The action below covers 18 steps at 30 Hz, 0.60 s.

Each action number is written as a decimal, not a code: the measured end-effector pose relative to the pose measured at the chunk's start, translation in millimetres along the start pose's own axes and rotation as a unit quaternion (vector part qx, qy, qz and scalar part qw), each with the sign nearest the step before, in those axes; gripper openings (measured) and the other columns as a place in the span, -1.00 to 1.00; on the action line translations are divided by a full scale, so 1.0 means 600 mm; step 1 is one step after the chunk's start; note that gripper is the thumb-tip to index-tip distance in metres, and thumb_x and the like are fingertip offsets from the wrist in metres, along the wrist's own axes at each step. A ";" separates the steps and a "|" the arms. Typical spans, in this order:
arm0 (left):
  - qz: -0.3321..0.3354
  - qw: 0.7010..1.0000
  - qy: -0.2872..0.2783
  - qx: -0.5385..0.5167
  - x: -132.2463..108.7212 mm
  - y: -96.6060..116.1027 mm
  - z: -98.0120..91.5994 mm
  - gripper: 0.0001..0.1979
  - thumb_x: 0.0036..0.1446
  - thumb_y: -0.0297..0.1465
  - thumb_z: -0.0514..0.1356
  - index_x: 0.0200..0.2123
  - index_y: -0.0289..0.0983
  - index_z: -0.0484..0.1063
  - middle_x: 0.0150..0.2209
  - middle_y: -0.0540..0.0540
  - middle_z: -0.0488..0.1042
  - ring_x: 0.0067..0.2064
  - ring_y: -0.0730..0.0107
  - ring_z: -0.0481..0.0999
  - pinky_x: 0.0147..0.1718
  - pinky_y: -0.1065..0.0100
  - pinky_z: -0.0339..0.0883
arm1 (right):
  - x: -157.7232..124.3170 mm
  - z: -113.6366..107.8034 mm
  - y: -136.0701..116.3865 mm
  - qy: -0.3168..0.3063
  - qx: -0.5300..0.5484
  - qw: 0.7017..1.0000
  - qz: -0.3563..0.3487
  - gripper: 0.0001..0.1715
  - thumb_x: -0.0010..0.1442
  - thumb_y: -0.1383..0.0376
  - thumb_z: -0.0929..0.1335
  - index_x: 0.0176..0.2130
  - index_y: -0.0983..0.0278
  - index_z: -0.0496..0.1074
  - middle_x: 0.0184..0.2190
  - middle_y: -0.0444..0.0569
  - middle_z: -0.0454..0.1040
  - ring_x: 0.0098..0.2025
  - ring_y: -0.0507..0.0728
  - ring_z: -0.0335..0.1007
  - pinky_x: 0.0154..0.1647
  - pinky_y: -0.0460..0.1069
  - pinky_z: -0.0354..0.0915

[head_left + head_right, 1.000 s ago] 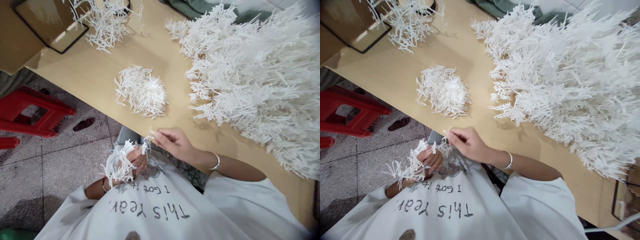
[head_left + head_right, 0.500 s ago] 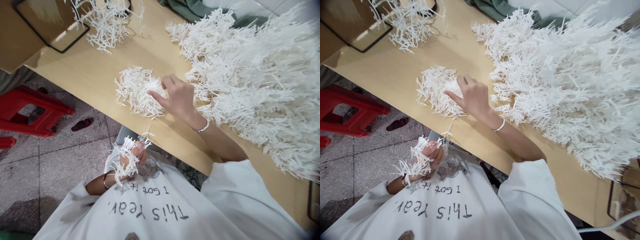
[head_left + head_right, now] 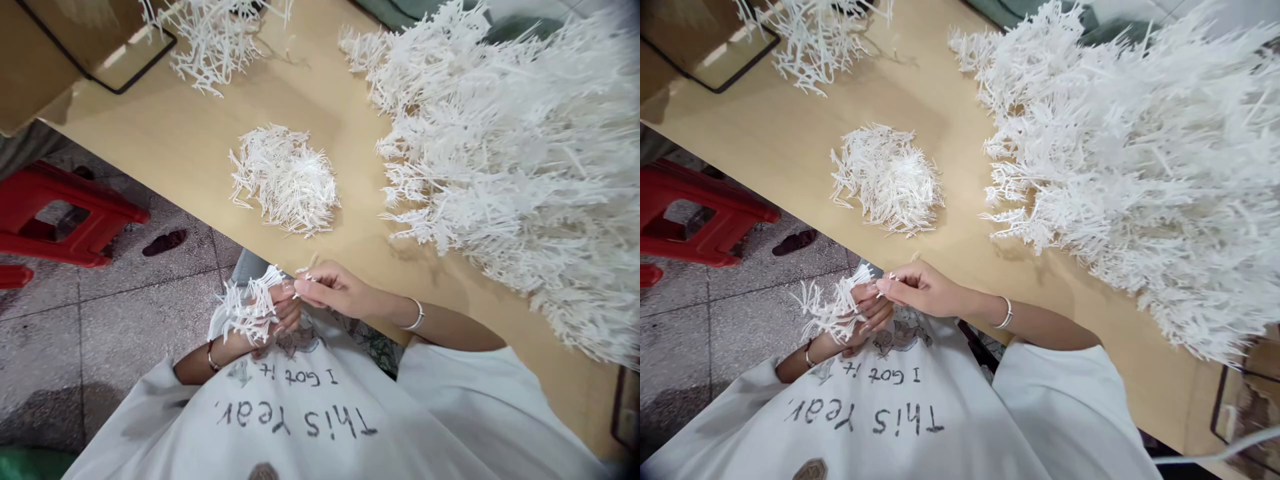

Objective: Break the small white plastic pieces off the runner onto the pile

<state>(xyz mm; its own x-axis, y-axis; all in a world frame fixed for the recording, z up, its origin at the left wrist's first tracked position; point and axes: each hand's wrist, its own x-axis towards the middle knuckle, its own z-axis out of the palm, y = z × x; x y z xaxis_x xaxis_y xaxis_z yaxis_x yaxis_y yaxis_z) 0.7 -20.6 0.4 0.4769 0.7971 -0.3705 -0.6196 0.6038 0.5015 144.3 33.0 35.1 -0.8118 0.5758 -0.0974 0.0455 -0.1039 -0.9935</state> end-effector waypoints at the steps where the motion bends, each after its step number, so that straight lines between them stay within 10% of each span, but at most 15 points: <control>1: -0.016 1.000 -0.018 -0.019 0.001 0.001 0.002 -0.43 -0.06 -0.18 0.25 -0.82 -0.21 -0.05 -0.85 0.15 -0.08 -0.83 0.63 -0.06 -0.81 0.43 -0.10 | 0.000 0.004 0.006 0.011 0.052 0.999 0.001 -0.47 0.31 0.14 0.20 -0.63 0.30 0.10 -0.69 -0.25 0.03 -0.65 -0.13 -0.11 -0.63 -0.14 -0.11; 7: -0.050 0.989 -0.062 -0.125 0.003 0.006 0.009 -0.41 0.05 -0.26 0.12 -0.83 -0.21 -0.18 -0.88 0.14 -0.18 -0.88 0.64 -0.15 -0.91 0.47 -0.20 | -0.006 0.041 0.044 0.111 0.231 0.966 -0.001 -0.44 0.29 0.12 0.23 -0.64 0.30 0.07 -0.74 -0.30 -0.02 -0.73 -0.15 -0.17 -0.70 -0.15 -0.16; 18: 0.103 0.994 0.046 0.016 0.002 0.010 -0.016 -0.43 0.10 0.01 -0.01 -0.77 -0.20 -0.07 -0.83 0.15 -0.24 -0.83 0.60 -0.15 -0.88 0.45 -0.08 | -0.023 0.057 0.041 0.191 0.074 0.963 -0.175 -0.52 0.35 0.21 0.14 -0.59 0.26 0.04 -0.69 -0.24 0.02 -0.67 -0.09 -0.05 -0.63 -0.12 -0.03</control>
<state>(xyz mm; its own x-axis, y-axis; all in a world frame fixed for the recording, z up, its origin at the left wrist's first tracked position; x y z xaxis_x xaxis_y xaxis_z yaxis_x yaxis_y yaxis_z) -8.2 -16.2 -4.3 0.2829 0.9020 -0.3261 -0.6774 0.4286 0.5979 136.4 -5.4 13.9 -0.4879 0.8496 0.2001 -0.2983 0.0532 -0.9530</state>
